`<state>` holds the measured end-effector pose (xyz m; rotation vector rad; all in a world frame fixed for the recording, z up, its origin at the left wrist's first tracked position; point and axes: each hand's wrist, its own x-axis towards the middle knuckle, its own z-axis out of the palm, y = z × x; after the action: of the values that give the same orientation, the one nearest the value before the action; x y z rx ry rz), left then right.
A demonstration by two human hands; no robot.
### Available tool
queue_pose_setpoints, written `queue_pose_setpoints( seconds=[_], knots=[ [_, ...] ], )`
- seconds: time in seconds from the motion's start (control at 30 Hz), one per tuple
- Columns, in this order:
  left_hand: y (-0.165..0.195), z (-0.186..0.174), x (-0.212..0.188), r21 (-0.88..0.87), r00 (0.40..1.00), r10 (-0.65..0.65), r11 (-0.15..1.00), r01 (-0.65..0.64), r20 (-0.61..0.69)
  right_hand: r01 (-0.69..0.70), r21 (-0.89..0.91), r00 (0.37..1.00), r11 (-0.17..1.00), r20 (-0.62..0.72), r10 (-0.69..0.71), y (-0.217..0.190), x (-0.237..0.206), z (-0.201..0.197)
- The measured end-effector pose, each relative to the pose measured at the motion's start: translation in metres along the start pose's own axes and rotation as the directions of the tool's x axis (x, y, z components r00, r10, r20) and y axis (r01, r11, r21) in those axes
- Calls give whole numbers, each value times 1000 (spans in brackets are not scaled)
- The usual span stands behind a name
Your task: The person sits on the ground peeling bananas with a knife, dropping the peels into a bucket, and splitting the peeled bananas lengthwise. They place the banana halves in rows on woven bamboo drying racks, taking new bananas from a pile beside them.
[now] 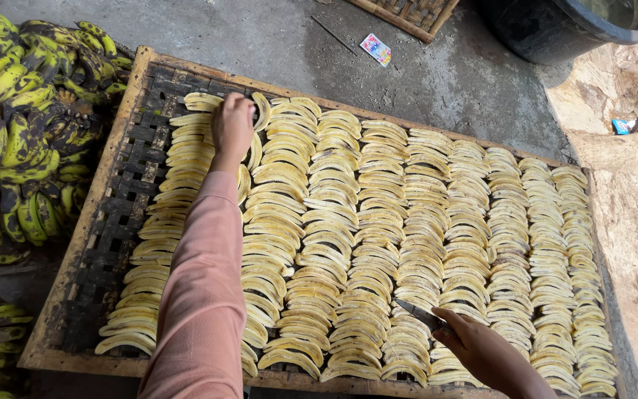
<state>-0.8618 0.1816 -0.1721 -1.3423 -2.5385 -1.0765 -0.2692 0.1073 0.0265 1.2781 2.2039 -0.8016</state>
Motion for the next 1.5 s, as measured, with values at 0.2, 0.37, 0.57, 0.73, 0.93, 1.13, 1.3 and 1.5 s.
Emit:
queue_pose_setpoints(
  seconds=[0.2,0.37,0.57,0.73,0.93,1.13,1.3,1.5],
  knots=[
    [-21,-21,-5,108,977,-201,972,208,-70,-21,3,1000,1000,11,21,-3,-2,0],
    [-23,-11,-11,-83,999,-52,995,51,-9,36,44,999,998,-36,-35,-1,2,1],
    [1,-10,-20,164,989,-107,979,122,-99,41,1,994,999,-102,-40,-3,-10,-5],
    [92,-35,-24,85,964,102,993,-84,-245,-43,16,942,999,-331,46,-18,-46,-23],
    [332,-63,-97,-441,935,355,842,-311,19,588,645,730,489,-683,22,-1,-157,-24],
    [586,-86,-354,-361,333,927,373,-855,170,540,385,332,-748,-914,-231,77,-237,30],
    [672,-95,-493,-632,210,963,271,-726,171,545,246,400,-802,-916,-9,161,-283,124],
    [651,-56,-543,-600,467,825,556,-575,317,794,562,584,-231,-603,544,244,-350,253]
  ],
)
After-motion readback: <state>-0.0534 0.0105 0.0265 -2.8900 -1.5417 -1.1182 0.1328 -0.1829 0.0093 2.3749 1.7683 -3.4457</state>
